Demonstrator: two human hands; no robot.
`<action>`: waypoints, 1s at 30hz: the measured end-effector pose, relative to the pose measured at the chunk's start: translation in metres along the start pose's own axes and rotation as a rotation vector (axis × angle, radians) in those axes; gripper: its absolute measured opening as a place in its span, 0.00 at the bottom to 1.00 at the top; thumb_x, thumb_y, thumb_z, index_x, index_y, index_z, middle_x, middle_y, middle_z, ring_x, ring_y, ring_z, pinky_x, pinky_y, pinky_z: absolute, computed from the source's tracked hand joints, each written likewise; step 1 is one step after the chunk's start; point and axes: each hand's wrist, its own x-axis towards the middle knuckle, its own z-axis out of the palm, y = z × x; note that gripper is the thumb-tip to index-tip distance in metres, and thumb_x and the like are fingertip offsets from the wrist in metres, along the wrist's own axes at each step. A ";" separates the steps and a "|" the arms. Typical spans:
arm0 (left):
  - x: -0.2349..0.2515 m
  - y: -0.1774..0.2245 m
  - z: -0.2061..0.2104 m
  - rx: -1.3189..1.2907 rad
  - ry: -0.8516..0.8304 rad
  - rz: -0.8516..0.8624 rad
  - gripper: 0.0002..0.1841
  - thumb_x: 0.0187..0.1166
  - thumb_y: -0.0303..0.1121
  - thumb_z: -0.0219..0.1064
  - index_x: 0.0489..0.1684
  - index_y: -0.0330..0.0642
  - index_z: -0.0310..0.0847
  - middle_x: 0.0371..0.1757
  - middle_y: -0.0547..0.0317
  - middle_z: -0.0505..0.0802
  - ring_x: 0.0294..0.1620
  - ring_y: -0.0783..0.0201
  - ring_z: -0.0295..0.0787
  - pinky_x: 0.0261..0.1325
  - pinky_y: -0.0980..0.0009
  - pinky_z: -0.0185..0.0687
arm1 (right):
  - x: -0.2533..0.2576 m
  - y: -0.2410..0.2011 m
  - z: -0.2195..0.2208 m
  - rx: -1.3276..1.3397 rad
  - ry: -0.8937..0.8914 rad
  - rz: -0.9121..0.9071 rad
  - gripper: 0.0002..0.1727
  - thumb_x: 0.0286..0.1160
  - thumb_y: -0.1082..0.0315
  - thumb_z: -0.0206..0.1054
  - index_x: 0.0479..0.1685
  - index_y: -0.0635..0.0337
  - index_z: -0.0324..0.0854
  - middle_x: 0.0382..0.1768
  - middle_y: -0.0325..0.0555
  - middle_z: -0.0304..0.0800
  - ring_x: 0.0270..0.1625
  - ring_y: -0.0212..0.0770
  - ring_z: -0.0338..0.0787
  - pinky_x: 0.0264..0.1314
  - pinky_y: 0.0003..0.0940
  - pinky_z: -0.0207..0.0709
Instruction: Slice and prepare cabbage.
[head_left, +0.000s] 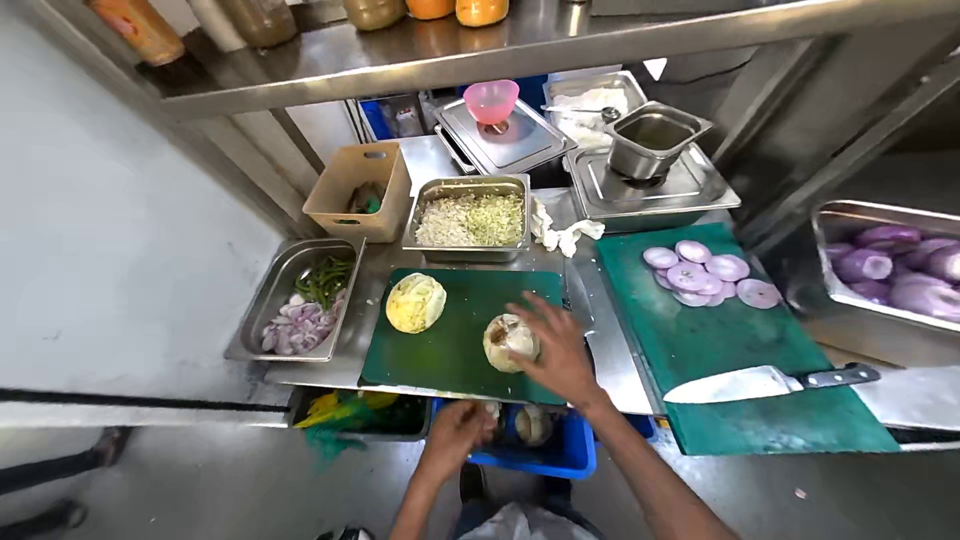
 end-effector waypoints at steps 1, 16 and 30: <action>0.005 0.013 0.003 0.038 0.157 0.137 0.18 0.83 0.44 0.69 0.60 0.39 0.87 0.53 0.56 0.96 0.51 0.62 0.95 0.57 0.61 0.94 | -0.007 0.014 -0.010 0.055 0.105 0.060 0.31 0.73 0.42 0.73 0.77 0.35 0.81 0.82 0.40 0.76 0.79 0.53 0.78 0.75 0.66 0.74; 0.119 0.020 0.043 0.274 0.299 0.408 0.54 0.54 0.56 0.87 0.86 0.43 0.69 0.89 0.50 0.70 0.89 0.52 0.65 0.86 0.51 0.70 | -0.039 0.073 -0.009 -0.121 -0.140 0.706 0.27 0.73 0.64 0.72 0.73 0.62 0.79 0.60 0.63 0.88 0.58 0.62 0.91 0.61 0.63 0.83; 0.137 -0.004 0.018 0.027 0.219 0.614 0.46 0.52 0.44 0.91 0.77 0.43 0.77 0.76 0.54 0.85 0.75 0.61 0.83 0.76 0.57 0.83 | -0.061 -0.064 -0.055 -0.198 -0.251 0.588 0.23 0.91 0.47 0.53 0.58 0.58 0.78 0.28 0.48 0.86 0.34 0.52 0.91 0.40 0.53 0.85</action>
